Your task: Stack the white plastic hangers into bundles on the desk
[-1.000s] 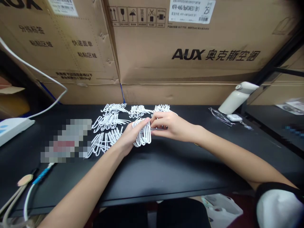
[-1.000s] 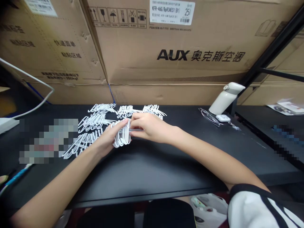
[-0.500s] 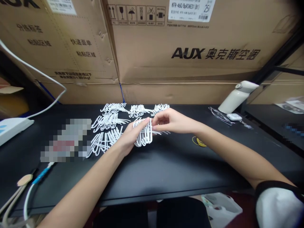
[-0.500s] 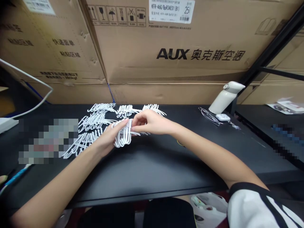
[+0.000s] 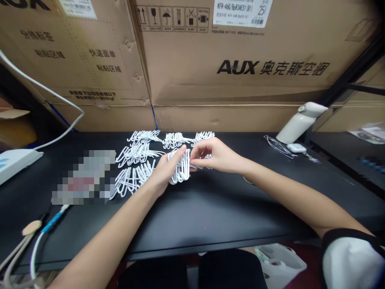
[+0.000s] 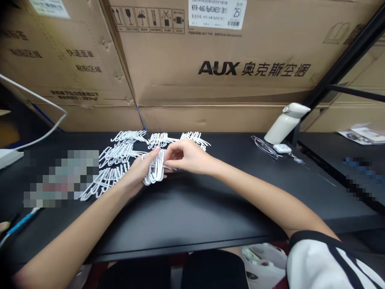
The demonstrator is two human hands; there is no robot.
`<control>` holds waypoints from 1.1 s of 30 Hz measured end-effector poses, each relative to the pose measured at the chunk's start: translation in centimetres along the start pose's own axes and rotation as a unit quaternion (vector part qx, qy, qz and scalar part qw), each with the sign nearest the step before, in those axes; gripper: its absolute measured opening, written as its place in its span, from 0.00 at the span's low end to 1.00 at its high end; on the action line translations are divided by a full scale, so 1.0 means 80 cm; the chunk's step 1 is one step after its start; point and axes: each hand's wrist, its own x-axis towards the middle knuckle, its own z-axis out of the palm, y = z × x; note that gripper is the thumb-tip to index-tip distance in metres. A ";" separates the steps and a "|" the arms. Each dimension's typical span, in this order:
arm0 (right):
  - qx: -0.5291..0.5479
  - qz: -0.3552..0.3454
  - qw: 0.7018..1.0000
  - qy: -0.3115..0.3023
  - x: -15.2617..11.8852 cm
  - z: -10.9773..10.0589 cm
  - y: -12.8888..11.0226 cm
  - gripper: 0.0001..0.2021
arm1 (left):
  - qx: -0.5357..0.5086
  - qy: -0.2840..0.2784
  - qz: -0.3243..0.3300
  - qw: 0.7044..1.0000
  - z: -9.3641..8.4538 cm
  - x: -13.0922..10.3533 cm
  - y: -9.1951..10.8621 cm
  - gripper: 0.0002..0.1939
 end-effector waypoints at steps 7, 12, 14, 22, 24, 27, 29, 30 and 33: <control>0.111 0.065 0.991 0.022 0.006 -0.002 0.009 0.13 | -0.029 0.002 -0.021 0.999 -0.001 0.001 0.003 0.23; 0.089 0.055 0.994 0.020 0.005 -0.003 0.007 0.14 | -0.016 0.010 -0.003 1.000 0.001 -0.002 0.006 0.20; 0.071 0.040 0.997 0.014 0.003 -0.002 0.006 0.12 | -0.009 0.012 0.006 1.000 0.001 -0.003 0.006 0.20; -0.151 -0.106 0.982 0.036 -0.003 0.006 0.003 0.04 | 0.002 0.013 0.048 0.999 0.001 -0.004 0.004 0.17; -0.209 -0.153 0.965 0.041 -0.004 0.007 0.004 0.05 | 0.003 0.004 0.053 0.999 0.002 -0.005 0.005 0.19; -0.256 -0.192 0.947 0.031 -0.003 0.007 0.007 0.07 | -0.002 0.008 0.061 0.998 0.002 -0.005 0.004 0.19; -0.271 -0.195 0.942 0.028 -0.002 0.006 0.009 0.07 | -0.012 0.017 0.072 0.997 0.002 -0.003 0.003 0.19; -0.275 -0.194 0.941 0.033 -0.002 0.005 0.010 0.07 | -0.018 0.020 0.076 0.997 0.001 -0.002 0.001 0.18; -0.263 -0.196 0.943 0.062 -0.001 0.006 0.011 0.06 | -0.032 0.020 0.081 0.996 -0.001 0.000 -0.001 0.17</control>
